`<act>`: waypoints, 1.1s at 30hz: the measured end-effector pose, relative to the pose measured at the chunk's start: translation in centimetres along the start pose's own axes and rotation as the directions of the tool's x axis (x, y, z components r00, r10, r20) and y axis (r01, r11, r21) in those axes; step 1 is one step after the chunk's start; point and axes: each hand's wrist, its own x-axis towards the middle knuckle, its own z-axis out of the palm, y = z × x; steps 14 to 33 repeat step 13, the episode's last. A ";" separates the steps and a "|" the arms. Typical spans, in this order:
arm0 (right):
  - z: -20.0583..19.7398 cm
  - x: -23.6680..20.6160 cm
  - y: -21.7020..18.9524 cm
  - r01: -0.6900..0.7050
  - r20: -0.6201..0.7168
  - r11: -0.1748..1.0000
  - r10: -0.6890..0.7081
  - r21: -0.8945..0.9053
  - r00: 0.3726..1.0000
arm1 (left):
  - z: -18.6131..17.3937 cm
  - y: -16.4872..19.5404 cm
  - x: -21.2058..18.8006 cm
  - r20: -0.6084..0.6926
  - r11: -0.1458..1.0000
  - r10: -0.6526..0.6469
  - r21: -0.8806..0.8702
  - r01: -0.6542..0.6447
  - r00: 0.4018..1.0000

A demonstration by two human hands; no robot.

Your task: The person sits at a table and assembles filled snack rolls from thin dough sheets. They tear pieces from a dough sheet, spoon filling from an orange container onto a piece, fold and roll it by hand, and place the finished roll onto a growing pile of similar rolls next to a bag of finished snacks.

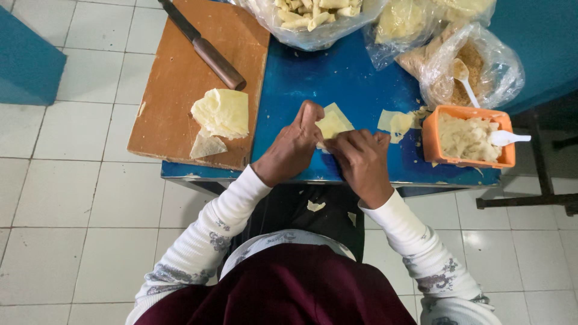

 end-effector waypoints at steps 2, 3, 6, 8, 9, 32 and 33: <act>0.3 -0.1 0.3 -0.048 0.015 0.998 0.047 0.045 0.999 | 0.1 0.2 -0.1 -0.014 0.998 -0.033 0.051 0.034 0.999; 0.5 -0.1 0.5 -0.071 0.022 0.995 0.069 0.067 0.997 | 0.1 0.3 0.0 -0.003 0.999 -0.009 0.046 0.009 1.000; 0.9 0.1 0.9 -0.159 0.037 0.969 0.155 0.190 0.987 | 0.1 0.6 -0.2 0.028 0.999 0.025 0.037 -0.026 0.999; 1.0 0.5 1.5 -0.231 0.099 0.934 0.211 0.271 0.972 | 0.3 0.7 -0.2 0.051 0.999 0.006 0.041 -0.008 0.999; 1.0 0.5 1.6 -0.268 0.134 0.913 0.237 0.309 0.962 | 0.5 0.7 -0.4 0.048 0.999 0.000 0.043 -0.002 0.999; 0.9 0.2 1.5 -0.435 0.270 0.830 0.355 0.350 0.895 | 1.2 0.0 -0.5 0.046 0.996 -0.055 0.078 0.052 0.997; 0.9 0.2 1.5 -0.435 0.270 0.830 0.355 0.350 0.895 | 1.2 0.0 -0.5 0.046 0.996 -0.055 0.078 0.052 0.997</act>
